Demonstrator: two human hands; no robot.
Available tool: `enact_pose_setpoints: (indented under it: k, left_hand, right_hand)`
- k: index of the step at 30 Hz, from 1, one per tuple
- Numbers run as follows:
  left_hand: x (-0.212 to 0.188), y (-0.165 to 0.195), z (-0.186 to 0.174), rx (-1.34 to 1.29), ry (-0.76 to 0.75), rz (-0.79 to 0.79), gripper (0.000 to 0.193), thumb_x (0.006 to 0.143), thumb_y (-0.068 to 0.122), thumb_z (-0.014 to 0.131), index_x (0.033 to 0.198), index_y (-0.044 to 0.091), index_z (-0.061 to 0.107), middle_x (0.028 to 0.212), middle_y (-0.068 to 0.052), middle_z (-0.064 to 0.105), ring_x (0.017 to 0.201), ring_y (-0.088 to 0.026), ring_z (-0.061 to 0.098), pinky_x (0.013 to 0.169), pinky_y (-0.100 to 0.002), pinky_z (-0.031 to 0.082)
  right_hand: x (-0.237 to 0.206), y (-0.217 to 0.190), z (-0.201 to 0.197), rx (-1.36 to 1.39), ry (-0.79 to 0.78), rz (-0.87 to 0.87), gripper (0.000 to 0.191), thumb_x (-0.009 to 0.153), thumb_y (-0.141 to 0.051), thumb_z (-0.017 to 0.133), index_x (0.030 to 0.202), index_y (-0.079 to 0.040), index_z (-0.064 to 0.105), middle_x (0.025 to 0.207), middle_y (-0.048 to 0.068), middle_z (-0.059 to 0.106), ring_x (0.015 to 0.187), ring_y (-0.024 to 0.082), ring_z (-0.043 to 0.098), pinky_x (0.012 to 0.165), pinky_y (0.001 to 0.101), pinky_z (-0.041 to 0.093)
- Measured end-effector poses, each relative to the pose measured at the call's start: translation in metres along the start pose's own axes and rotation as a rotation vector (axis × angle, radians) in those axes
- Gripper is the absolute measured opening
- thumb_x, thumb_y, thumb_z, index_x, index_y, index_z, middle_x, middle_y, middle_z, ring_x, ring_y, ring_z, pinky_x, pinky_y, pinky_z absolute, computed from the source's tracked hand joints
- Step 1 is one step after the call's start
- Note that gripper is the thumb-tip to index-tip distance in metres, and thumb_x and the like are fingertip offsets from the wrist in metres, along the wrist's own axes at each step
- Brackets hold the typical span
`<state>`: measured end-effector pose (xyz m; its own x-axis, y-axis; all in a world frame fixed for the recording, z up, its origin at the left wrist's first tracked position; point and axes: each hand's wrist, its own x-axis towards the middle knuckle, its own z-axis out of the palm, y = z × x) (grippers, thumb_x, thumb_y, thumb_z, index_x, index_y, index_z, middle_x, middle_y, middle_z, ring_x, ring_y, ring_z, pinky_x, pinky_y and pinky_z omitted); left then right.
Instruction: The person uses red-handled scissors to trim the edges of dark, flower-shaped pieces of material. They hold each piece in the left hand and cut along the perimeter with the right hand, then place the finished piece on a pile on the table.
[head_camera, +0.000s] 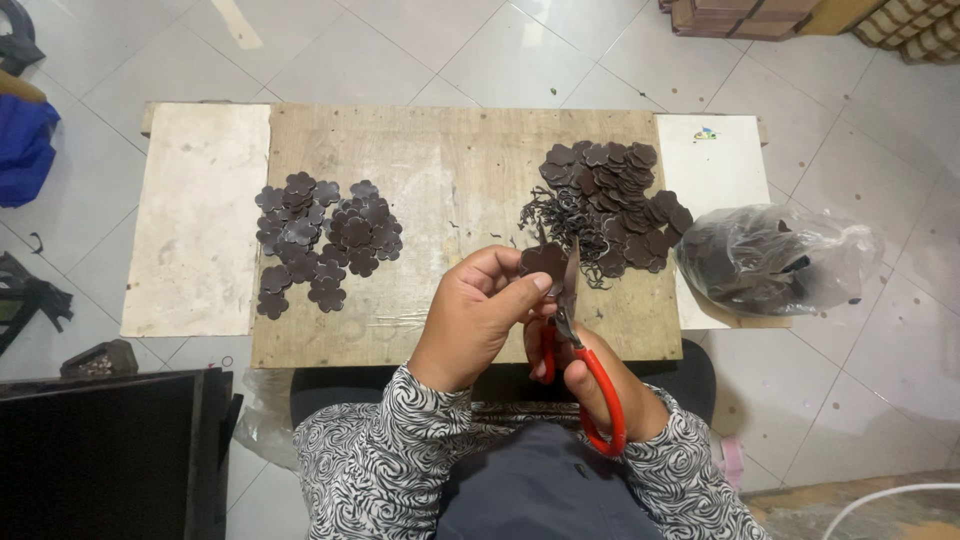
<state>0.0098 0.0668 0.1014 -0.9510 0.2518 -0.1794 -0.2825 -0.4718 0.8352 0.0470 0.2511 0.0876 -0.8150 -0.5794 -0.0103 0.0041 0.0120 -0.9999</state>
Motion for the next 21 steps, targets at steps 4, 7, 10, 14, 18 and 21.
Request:
enact_pose_setpoints:
  k: [4,7,10,14,18,21]
  left_hand:
    - [0.0002,-0.0009,-0.0027,0.017,-0.007,-0.016,0.011,0.096,0.007,0.067,0.104,0.0,0.065,0.092,-0.005,0.072,0.08,-0.009,0.07,0.073,-0.025,0.059]
    - [-0.0003,-0.0027,-0.0044,0.075,-0.032,0.06,0.01,0.099,0.007,0.068,0.105,-0.001,0.065,0.092,-0.005,0.071,0.083,-0.009,0.068,0.077,-0.025,0.057]
    - [0.001,-0.0053,-0.0037,0.136,-0.018,0.164,0.01,0.099,0.007,0.068,0.105,-0.001,0.067,0.095,-0.004,0.072,0.086,-0.007,0.066,0.079,-0.024,0.056]
    - [0.0,-0.0063,-0.0016,0.117,0.01,0.191,0.012,0.098,0.009,0.068,0.106,0.0,0.065,0.096,-0.002,0.072,0.087,-0.007,0.067,0.08,-0.024,0.057]
    - [-0.0001,-0.0032,-0.0009,0.07,-0.014,0.109,0.013,0.098,0.009,0.069,0.106,-0.001,0.065,0.091,-0.004,0.071,0.082,-0.008,0.066,0.075,-0.024,0.055]
    - [-0.0012,-0.0018,0.0006,0.036,0.007,0.051,0.013,0.097,0.009,0.068,0.106,0.0,0.065,0.09,-0.004,0.072,0.08,-0.008,0.067,0.074,-0.024,0.056]
  right_hand:
    - [-0.0009,0.0018,-0.0003,-0.015,0.022,0.026,0.085,0.09,-0.088,0.04,0.099,-0.005,0.053,0.088,0.003,0.051,0.08,0.013,0.05,0.074,0.0271,0.044]
    - [-0.0023,0.0039,-0.0019,-0.014,0.04,0.048,0.087,0.09,-0.087,0.042,0.106,-0.002,0.055,0.088,0.002,0.051,0.08,0.012,0.049,0.072,0.0264,0.045]
    - [-0.0044,0.0059,-0.0032,-0.014,0.063,0.079,0.089,0.088,-0.085,0.046,0.113,0.0,0.055,0.091,0.003,0.052,0.081,0.012,0.049,0.072,0.0263,0.046]
    - [-0.0052,0.0075,-0.0037,0.013,0.054,0.076,0.09,0.088,-0.085,0.048,0.115,0.001,0.055,0.093,0.004,0.053,0.083,0.012,0.05,0.074,0.0268,0.046]
    - [-0.0057,0.006,-0.0047,-0.02,0.011,0.013,0.091,0.091,-0.088,0.04,0.111,-0.001,0.056,0.092,0.003,0.054,0.084,0.011,0.049,0.077,0.0256,0.043]
    - [-0.0054,0.0055,-0.005,0.012,0.01,0.038,0.092,0.089,-0.089,0.041,0.111,-0.001,0.055,0.093,0.003,0.053,0.084,0.012,0.049,0.077,0.0265,0.044]
